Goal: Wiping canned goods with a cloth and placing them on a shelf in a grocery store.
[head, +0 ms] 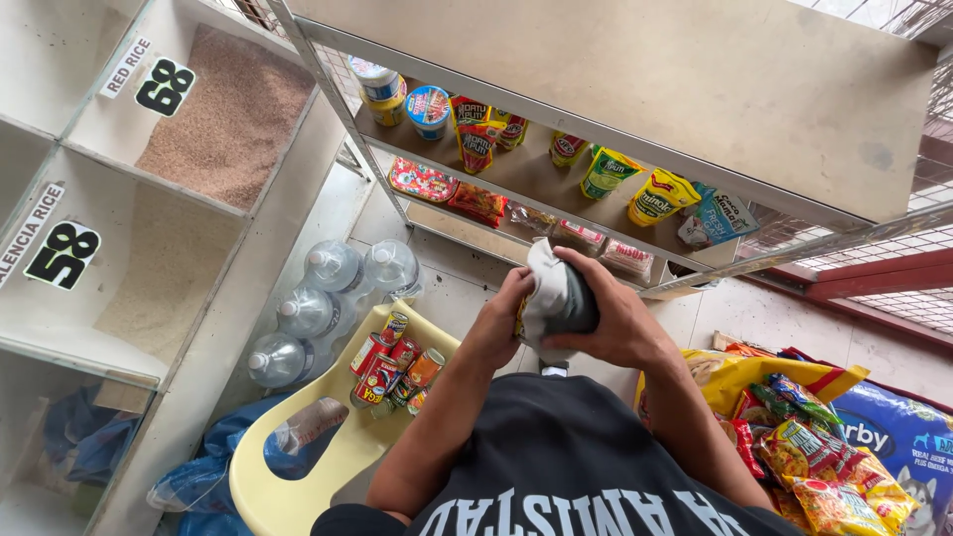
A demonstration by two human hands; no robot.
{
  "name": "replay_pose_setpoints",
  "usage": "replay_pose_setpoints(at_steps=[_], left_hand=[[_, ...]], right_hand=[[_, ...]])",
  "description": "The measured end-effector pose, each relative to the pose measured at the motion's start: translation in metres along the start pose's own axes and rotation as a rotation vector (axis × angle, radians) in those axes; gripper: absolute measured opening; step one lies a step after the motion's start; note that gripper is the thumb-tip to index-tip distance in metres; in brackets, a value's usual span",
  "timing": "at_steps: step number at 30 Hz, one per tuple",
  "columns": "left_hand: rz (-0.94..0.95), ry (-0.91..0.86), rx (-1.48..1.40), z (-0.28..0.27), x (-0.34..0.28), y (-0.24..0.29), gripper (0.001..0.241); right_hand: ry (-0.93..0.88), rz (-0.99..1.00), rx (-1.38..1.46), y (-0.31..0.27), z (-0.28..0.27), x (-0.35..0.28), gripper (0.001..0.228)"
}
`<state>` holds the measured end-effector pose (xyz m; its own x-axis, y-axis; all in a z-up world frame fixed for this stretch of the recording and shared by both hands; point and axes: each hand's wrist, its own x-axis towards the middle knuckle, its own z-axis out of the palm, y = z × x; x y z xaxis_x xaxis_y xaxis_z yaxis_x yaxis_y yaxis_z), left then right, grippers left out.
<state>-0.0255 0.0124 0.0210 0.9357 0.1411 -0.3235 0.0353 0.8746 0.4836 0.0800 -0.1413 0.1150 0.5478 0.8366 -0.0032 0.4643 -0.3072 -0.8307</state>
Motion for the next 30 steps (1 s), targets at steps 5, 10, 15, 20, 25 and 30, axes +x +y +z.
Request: replay_pose_setpoints(at_steps=[5,10,15,20,25,30], left_hand=[[0.034,-0.018,0.067,-0.013,-0.008,-0.006,0.030],[-0.056,-0.001,-0.022,-0.030,-0.004,-0.002,0.028],[-0.193,0.030,-0.091,0.023,-0.039,0.032,0.036],[-0.226,0.047,-0.079,0.012,-0.044,0.034,0.041],[-0.318,0.074,-0.109,0.010,-0.050,0.025,0.053],[-0.272,0.130,-0.107,-0.034,-0.025,0.016,0.042]], right_hand=[[0.272,0.107,0.072,0.003,0.015,-0.001,0.090],[0.014,0.090,-0.004,-0.012,0.028,0.000,0.109],[0.208,0.136,0.037,-0.005,0.044,0.000,0.090],[-0.017,0.057,0.012,-0.019,0.042,0.002,0.114],[0.280,0.205,0.061,-0.006,0.061,-0.005,0.074],[0.076,0.107,0.045,-0.032,0.046,-0.002,0.107]])
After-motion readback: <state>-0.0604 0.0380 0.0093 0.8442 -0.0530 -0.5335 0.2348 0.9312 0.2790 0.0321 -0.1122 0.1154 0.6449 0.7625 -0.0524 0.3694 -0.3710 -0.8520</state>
